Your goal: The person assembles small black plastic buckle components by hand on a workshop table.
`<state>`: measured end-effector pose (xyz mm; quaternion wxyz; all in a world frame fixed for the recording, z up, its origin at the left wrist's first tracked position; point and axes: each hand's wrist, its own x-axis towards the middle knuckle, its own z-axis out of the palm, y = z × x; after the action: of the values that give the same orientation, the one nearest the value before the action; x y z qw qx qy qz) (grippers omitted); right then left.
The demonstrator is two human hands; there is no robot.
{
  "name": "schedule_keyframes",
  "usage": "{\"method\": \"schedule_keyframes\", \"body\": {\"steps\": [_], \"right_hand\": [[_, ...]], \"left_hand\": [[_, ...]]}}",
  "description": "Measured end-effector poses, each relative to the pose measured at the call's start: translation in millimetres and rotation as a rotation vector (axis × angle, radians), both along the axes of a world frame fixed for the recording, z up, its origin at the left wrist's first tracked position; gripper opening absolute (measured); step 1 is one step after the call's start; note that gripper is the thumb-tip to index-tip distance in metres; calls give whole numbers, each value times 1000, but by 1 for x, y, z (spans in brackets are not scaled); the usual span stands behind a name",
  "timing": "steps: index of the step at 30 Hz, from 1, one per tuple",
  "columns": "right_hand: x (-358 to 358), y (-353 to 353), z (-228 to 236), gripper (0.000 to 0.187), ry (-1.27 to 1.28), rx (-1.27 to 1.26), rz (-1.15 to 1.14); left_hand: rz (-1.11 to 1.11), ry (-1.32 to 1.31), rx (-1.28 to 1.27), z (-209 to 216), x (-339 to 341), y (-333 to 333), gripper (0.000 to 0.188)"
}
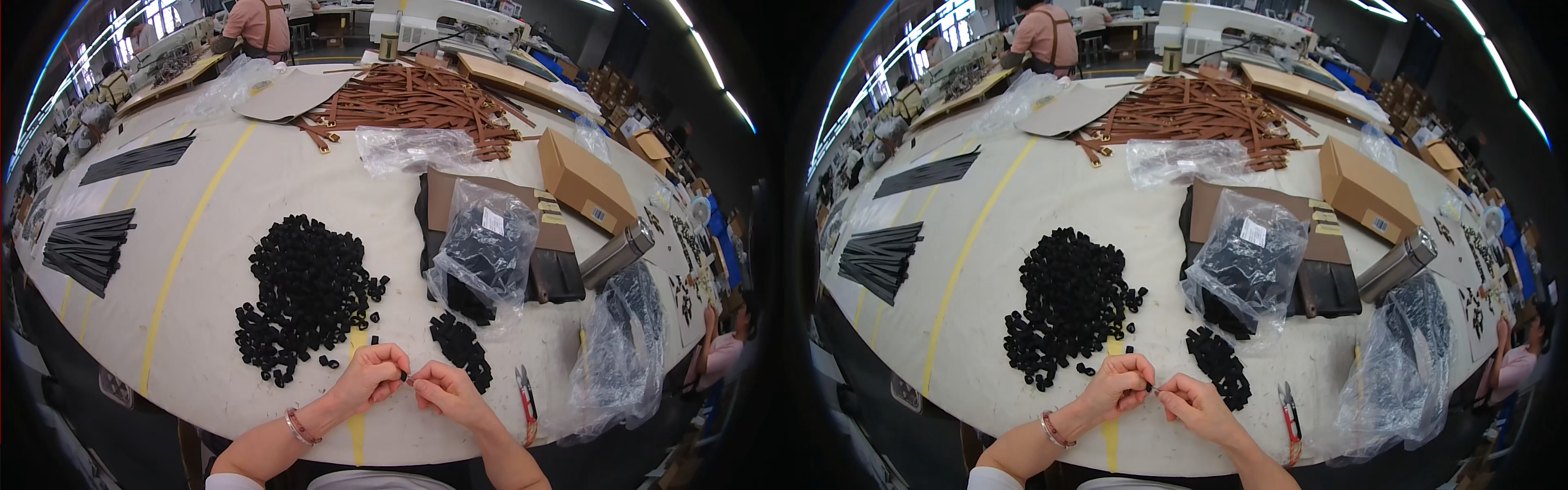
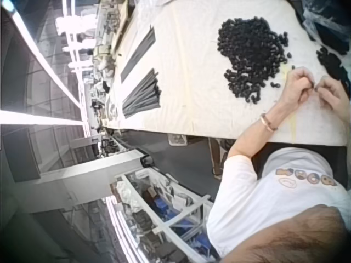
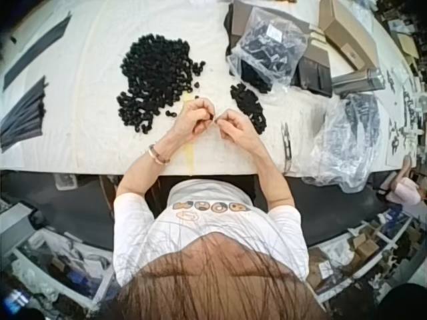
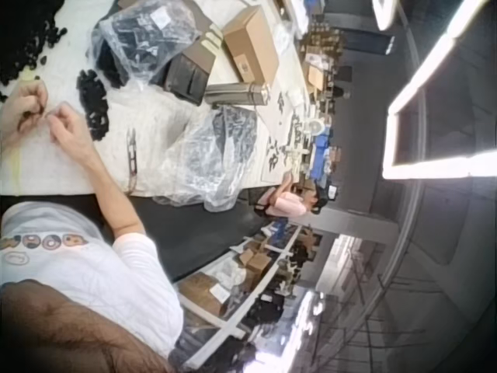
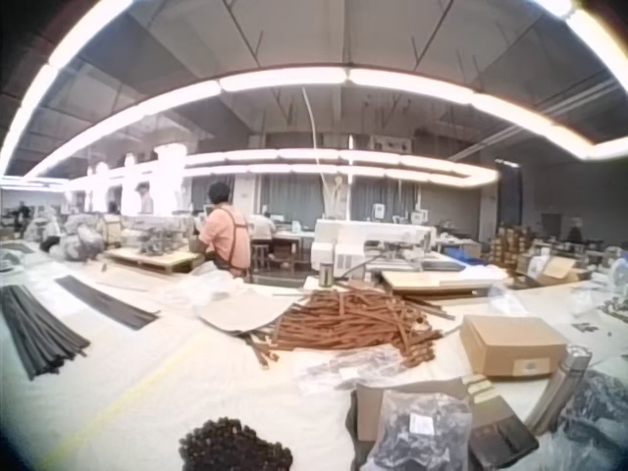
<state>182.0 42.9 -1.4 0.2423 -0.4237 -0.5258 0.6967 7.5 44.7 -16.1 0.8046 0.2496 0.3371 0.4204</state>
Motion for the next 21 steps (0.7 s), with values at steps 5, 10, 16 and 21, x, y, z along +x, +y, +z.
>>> {"method": "schedule_keyframes", "body": {"steps": [5, 10, 16, 21], "right_hand": [[4, 0, -2, 10, 30, 50, 65], [7, 3, -4, 9, 46, 9, 132], [7, 4, -7, 9, 28, 5, 150], [10, 4, -15, 10, 59, 58, 176]], "left_hand": [[-55, 58, -11, 4, 1, 0, 9], [-181, 72, -83, 1, -2, 2, 10], [-227, 115, -63, 0, -2, 3, 10], [-208, 145, -15, 1, -1, 3, 10]]}}
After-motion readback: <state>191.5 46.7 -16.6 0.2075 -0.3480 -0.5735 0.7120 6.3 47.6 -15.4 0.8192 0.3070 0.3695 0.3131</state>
